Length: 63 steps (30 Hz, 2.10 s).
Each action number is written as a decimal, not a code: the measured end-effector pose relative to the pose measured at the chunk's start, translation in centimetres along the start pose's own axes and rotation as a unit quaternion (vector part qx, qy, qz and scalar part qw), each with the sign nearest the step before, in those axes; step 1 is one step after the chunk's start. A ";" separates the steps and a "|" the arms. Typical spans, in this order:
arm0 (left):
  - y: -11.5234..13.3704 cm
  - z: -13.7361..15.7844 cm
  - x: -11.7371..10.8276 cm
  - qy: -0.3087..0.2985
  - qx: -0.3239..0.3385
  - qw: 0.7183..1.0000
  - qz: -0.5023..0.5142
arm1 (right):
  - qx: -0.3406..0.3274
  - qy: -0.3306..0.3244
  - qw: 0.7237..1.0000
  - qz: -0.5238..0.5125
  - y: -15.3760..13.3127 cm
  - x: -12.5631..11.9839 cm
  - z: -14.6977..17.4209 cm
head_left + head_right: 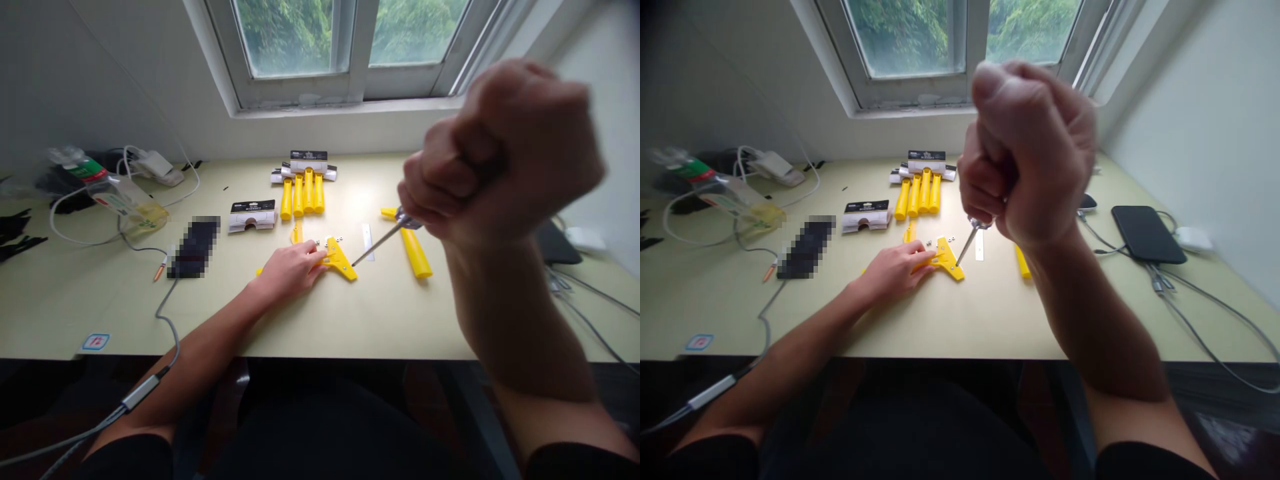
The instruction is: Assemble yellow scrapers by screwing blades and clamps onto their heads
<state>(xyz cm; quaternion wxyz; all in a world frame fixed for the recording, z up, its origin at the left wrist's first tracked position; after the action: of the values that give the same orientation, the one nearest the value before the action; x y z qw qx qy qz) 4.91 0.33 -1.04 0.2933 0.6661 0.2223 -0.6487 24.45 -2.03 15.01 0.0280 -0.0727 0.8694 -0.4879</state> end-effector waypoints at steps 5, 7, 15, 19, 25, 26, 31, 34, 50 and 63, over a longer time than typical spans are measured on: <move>0.0 0.0 0.0 -0.003 -0.005 1.000 -0.004 | -0.049 0.005 0.996 -0.078 2.2 2.5 -0.4; 0.0 0.0 0.0 -0.006 -0.006 1.000 -0.006 | -0.034 0.005 0.996 -0.080 2.9 2.7 -0.5; 0.0 -0.1 0.0 -0.007 -0.005 1.000 -0.006 | -0.028 -0.009 0.995 -0.092 3.6 2.6 -0.6; -0.1 -0.1 0.1 -0.005 -0.005 1.000 -0.004 | -0.044 -0.001 0.996 -0.081 3.3 2.6 -0.7; 0.0 0.0 0.0 -0.009 -0.009 1.000 0.007 | -0.049 0.011 0.996 -0.075 3.1 2.2 -0.9; 0.0 0.0 0.0 -0.009 -0.010 1.000 0.008 | -0.047 0.007 0.996 -0.078 3.2 2.2 -0.8; -0.1 0.0 0.0 -0.006 -0.009 1.000 0.008 | -0.057 -0.006 0.994 -0.093 3.4 2.4 -0.7; 0.0 0.0 0.0 -0.008 -0.007 1.000 0.004 | -0.045 -0.010 0.995 -0.094 3.7 2.5 -0.7; -0.1 0.0 -0.1 -0.015 -0.021 1.000 0.011 | -0.048 0.010 0.998 -0.039 3.0 3.5 0.2; -0.2 0.0 -0.1 -0.016 -0.024 1.000 -0.003 | -0.087 0.072 0.908 0.403 1.4 3.0 0.0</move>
<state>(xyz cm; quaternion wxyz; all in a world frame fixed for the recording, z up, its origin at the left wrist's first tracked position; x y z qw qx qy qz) 4.73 0.52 -0.93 0.3105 0.6476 0.2348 -0.6550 21.34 -1.78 13.87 0.1531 0.3167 0.8636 -0.3611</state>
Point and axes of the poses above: each hand's wrist, its own z-axis away from the middle knuckle, its own x-axis out of the palm, y = z × x, the point moved 3 cm from there along -z, towards the middle knuckle, and after that the axes turned 7 degrees about -y, right-handed, at the moved point
